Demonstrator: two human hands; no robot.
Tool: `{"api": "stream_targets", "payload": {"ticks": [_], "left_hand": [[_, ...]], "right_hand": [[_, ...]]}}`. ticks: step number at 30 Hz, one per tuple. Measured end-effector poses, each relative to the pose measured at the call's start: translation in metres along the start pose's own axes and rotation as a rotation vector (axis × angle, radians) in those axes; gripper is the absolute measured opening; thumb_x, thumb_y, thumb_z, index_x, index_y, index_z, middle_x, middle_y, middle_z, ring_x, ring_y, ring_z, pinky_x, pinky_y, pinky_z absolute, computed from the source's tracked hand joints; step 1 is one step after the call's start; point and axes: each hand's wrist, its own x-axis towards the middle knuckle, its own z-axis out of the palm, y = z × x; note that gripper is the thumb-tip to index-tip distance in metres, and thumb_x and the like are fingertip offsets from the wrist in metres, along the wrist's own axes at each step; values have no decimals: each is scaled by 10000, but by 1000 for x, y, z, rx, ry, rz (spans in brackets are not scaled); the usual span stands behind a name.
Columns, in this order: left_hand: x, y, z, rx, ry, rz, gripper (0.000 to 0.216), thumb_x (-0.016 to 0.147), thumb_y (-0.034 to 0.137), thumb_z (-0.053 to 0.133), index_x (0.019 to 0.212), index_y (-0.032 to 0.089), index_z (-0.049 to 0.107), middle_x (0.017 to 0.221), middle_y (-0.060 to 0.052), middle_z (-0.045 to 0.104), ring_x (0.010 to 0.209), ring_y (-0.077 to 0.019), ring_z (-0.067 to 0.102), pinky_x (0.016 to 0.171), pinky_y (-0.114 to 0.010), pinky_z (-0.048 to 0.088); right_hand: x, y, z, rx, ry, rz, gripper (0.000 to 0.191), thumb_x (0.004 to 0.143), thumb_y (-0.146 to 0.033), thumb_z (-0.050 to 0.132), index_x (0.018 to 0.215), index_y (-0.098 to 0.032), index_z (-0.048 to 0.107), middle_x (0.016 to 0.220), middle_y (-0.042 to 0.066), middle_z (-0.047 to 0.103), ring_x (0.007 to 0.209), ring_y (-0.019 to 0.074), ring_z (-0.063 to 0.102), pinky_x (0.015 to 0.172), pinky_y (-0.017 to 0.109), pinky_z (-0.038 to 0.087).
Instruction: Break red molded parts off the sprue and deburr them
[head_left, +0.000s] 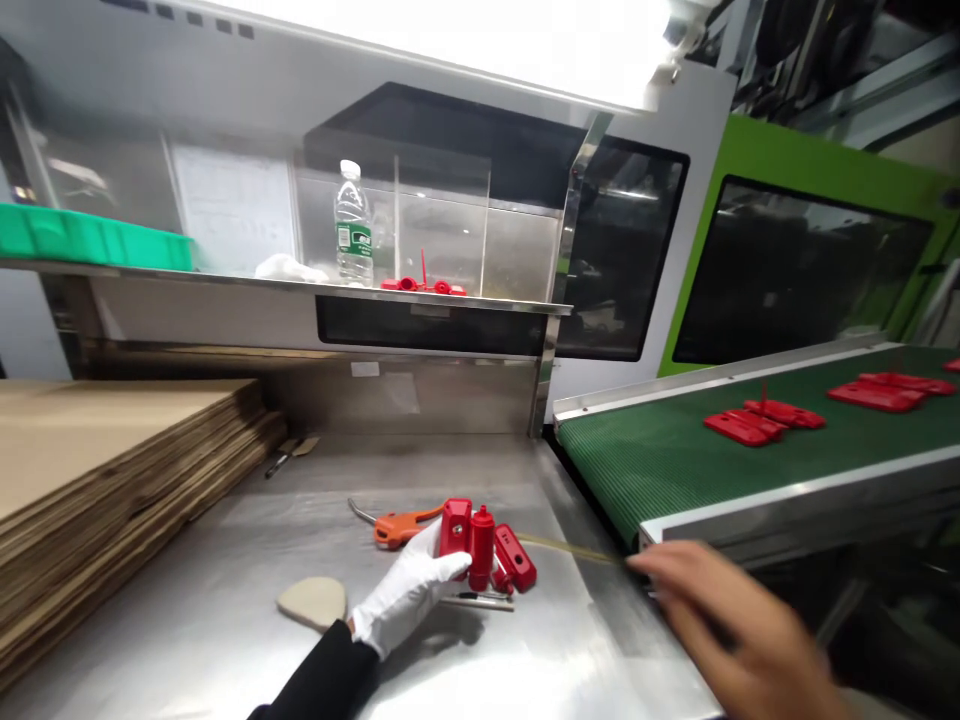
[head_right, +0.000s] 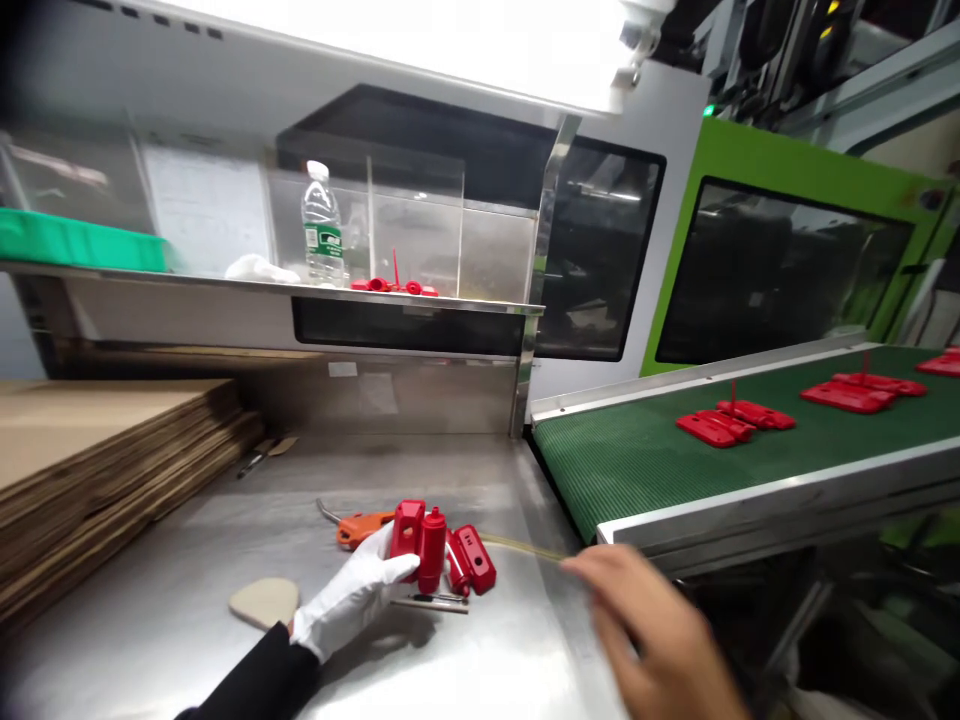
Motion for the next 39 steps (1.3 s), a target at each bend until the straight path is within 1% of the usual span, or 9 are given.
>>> {"api": "stream_targets", "payload": {"ticks": [2, 5, 10, 14, 18, 24, 28, 31, 39], "left_hand": [[-18, 7, 9, 46, 93, 9, 350, 823, 189, 722, 1159, 167, 627, 1058, -92, 673, 865, -190, 616, 808, -336, 487], [-63, 15, 25, 99, 304, 62, 346, 845, 287, 704, 1162, 176, 620, 929, -66, 680, 733, -175, 607, 677, -307, 487], [-147, 15, 41, 133, 678, 131, 511, 661, 341, 875, 1102, 210, 654, 907, -67, 716, 678, -210, 663, 613, -310, 528], [-188, 19, 60, 70, 772, 112, 456, 624, 355, 897, 991, 185, 686, 788, -57, 720, 548, -210, 659, 518, -313, 537], [-198, 25, 78, 95, 877, 110, 394, 518, 301, 951, 823, 164, 742, 728, -40, 736, 654, -194, 684, 617, -255, 557], [-191, 13, 93, -109, 766, -16, 377, 877, 413, 642, 1102, 110, 635, 701, -130, 740, 520, -254, 682, 479, -313, 531], [-185, 6, 105, -307, 954, 40, 257, 947, 234, 523, 1132, 69, 596, 786, -145, 756, 708, -254, 736, 745, -364, 596], [-185, -4, 107, -417, 983, 54, 378, 915, 218, 586, 1272, 96, 570, 890, -126, 765, 801, -239, 741, 865, -360, 576], [-194, -33, 88, -161, 946, 87, 974, 755, 409, 807, 1526, 295, 224, 899, -29, 736, 720, -213, 704, 698, -312, 564]], "right_hand": [[4, -21, 77, 115, -310, 84, 266, 977, -183, 456, 1122, -278, 656, 1114, 14, 669, 1014, 149, 638, 881, 229, 513], [20, -59, 167, 140, -451, 149, 199, 925, -128, 556, 1053, -204, 688, 1127, 79, 654, 1080, 231, 598, 936, 349, 493], [27, -85, 220, 147, -559, 182, 132, 761, -61, 730, 811, -137, 635, 1006, 54, 628, 1162, 295, 505, 1035, 550, 363], [12, -88, 211, 360, -569, 193, 176, 946, -226, 519, 776, -181, 535, 851, 64, 573, 973, 289, 531, 934, 539, 375], [-9, -111, 169, 791, -567, 306, 351, 1021, -517, 250, 1012, -230, 452, 830, 24, 526, 664, 184, 519, 620, 345, 442], [-52, -148, 119, 1618, -560, 609, 459, 875, -573, 645, 1152, -248, 479, 728, -59, 325, 565, 82, 294, 496, 226, 251], [-79, -149, 119, 1532, -556, 511, 452, 897, -665, 550, 976, -221, 513, 770, -35, 338, 654, 109, 305, 589, 259, 263], [-85, -156, 123, 1444, -594, 485, 527, 834, -677, 644, 1081, -241, 480, 794, -46, 354, 636, 96, 276, 578, 247, 232], [-75, -190, 127, 1271, -670, 543, 390, 829, -508, 719, 841, -190, 494, 692, -69, 356, 626, 96, 295, 570, 233, 268]]}}
